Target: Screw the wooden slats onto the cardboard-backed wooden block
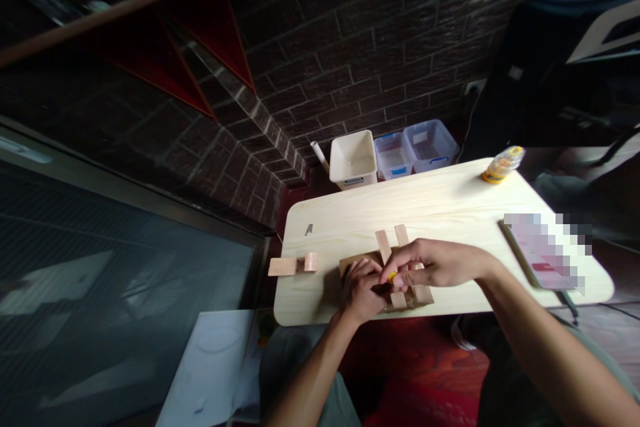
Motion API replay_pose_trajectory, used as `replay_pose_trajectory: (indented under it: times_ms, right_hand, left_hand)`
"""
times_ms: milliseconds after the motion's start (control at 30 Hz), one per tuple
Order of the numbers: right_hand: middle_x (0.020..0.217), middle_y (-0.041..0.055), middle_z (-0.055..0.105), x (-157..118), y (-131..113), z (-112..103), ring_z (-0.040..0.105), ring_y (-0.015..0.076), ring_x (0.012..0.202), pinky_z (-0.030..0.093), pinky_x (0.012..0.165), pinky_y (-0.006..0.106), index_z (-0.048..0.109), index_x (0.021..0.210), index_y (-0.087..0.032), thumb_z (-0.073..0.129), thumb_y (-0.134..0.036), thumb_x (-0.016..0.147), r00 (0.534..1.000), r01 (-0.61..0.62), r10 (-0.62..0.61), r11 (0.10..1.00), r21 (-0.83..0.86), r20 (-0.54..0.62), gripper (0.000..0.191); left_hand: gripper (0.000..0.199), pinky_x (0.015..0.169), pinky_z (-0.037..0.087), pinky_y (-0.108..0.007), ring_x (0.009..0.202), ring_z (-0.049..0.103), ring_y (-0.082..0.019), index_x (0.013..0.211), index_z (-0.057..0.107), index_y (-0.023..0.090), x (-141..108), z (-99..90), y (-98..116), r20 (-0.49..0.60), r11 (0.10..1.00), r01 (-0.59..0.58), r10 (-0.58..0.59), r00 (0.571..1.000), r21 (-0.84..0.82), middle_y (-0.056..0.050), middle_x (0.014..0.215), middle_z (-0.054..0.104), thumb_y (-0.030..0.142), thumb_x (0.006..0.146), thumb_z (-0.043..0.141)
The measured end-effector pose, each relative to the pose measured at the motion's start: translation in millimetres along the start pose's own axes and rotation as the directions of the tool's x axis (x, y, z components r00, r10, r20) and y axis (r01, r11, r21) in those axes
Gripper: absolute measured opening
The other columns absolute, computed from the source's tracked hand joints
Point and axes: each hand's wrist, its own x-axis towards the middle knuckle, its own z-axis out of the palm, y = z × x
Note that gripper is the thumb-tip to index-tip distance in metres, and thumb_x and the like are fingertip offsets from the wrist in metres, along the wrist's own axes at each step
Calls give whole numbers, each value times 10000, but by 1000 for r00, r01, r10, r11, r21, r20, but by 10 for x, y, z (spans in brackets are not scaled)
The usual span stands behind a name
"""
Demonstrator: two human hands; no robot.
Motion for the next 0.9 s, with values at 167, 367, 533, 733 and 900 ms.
replay_pose_trajectory:
  times_ms: [167, 367, 533, 733, 900]
  right_hand:
    - [1050, 89, 732, 54, -7, 1, 662, 184, 912, 508, 803, 271, 680, 1264, -164, 653, -437, 908, 999, -33, 33, 999, 1, -16, 450]
    - [990, 60, 735, 141, -37, -4, 644, 148, 816, 495, 731, 230, 700, 1210, -174, 698, -418, 873, 999, -44, 45, 998, -54, 14, 416]
    - [877, 48, 721, 237, -78, -21, 650, 147, 754, 497, 679, 230, 677, 1219, -159, 669, -401, 892, 996, -71, 75, 994, -88, 48, 407]
    - [907, 54, 714, 198, -50, -18, 648, 153, 770, 506, 694, 241, 672, 1176, -159, 664, -435, 894, 996, -85, 86, 995, -57, 19, 395]
    - [977, 59, 725, 130, -89, -43, 663, 158, 817, 507, 720, 245, 664, 1215, -168, 621, -355, 921, 999, -53, 54, 997, -48, 7, 351]
  left_hand:
    - [173, 747, 404, -353, 831, 594, -198, 813, 706, 238, -8, 2, -14, 19, 1000, 8, -8, 1000, -12, -26, 840, 671, 394, 773, 769]
    - [171, 737, 409, -351, 812, 588, -198, 751, 684, 229, -2, -1, -13, 12, 999, 34, -34, 999, -42, -21, 790, 649, 384, 771, 754]
    - [216, 781, 446, -367, 890, 608, -228, 872, 730, 253, -13, 15, -28, -2, 999, 40, -40, 999, -23, -37, 868, 673, 423, 749, 780]
    - [211, 765, 446, -366, 880, 610, -222, 864, 738, 259, -13, 12, -47, 12, 1000, 20, -19, 1000, -18, -32, 860, 676, 416, 739, 802]
    - [120, 749, 417, -356, 851, 596, -209, 811, 755, 283, -6, -3, -31, 12, 1000, 6, -5, 1000, -30, -21, 821, 669, 381, 760, 802]
